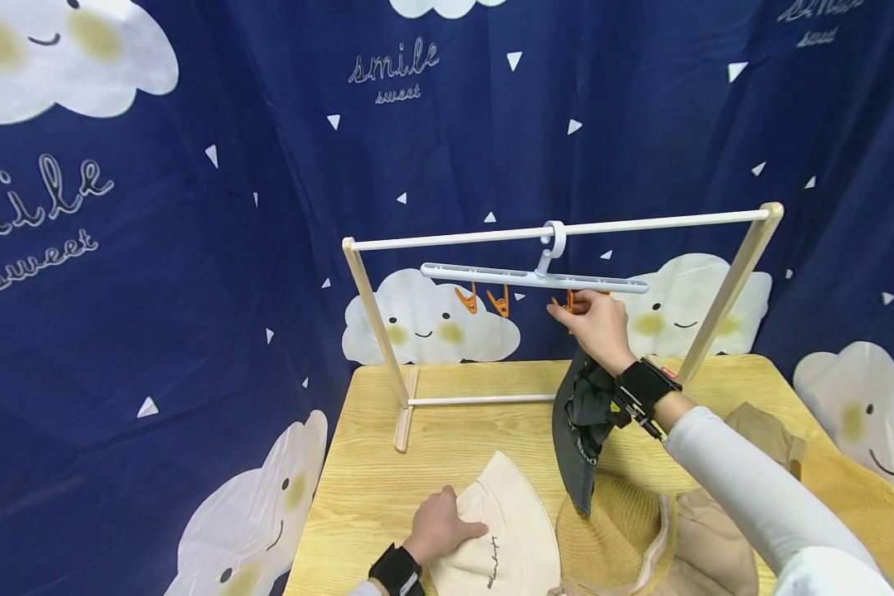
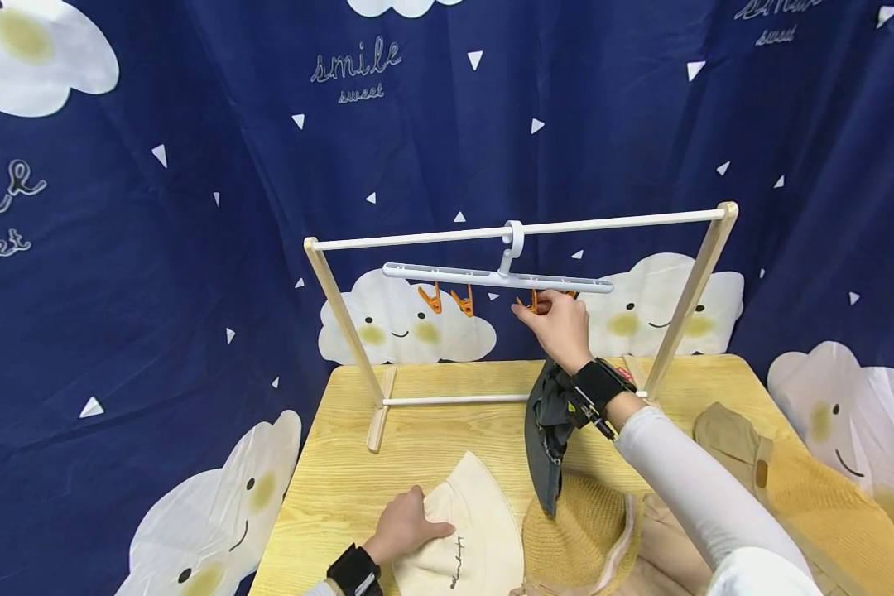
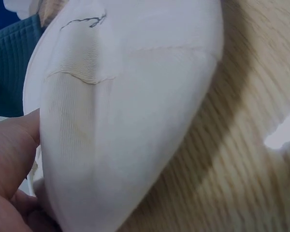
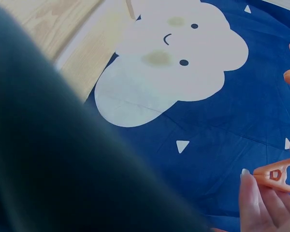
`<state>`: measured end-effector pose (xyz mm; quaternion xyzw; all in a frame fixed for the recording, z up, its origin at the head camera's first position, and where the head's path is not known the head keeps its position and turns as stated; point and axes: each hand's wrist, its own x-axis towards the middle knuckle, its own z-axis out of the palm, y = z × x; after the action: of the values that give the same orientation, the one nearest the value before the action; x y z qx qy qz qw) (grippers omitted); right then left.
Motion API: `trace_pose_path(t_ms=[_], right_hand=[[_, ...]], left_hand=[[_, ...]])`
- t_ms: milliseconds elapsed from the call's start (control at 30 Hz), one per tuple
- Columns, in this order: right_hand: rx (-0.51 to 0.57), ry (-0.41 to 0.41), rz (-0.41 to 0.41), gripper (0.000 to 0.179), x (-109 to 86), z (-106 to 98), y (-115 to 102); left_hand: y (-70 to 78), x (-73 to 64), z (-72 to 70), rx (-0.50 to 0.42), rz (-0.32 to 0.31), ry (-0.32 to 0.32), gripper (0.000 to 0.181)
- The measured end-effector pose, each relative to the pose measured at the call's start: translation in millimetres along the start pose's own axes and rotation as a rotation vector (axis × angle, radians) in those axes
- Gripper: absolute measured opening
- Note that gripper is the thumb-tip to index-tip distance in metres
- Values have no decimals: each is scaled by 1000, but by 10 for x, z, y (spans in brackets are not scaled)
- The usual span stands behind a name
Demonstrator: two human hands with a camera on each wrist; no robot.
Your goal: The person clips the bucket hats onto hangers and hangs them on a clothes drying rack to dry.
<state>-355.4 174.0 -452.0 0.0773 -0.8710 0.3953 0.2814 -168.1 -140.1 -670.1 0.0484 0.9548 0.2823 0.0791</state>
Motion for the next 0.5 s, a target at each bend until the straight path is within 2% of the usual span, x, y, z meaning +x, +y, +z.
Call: trace_pose_path(t_ms=[233,400,500], right_hand=[[-26,21,-17,40,11,18,-33],[-56,54,-10,39,13,54,-74],[-58,75,-12,37,13,67,-93]], left_hand=[[-20,24,46,-27,26,7,59],[-22,55,19,-125,65,-29,55],[-31,69,4,-166,83,-54,62]])
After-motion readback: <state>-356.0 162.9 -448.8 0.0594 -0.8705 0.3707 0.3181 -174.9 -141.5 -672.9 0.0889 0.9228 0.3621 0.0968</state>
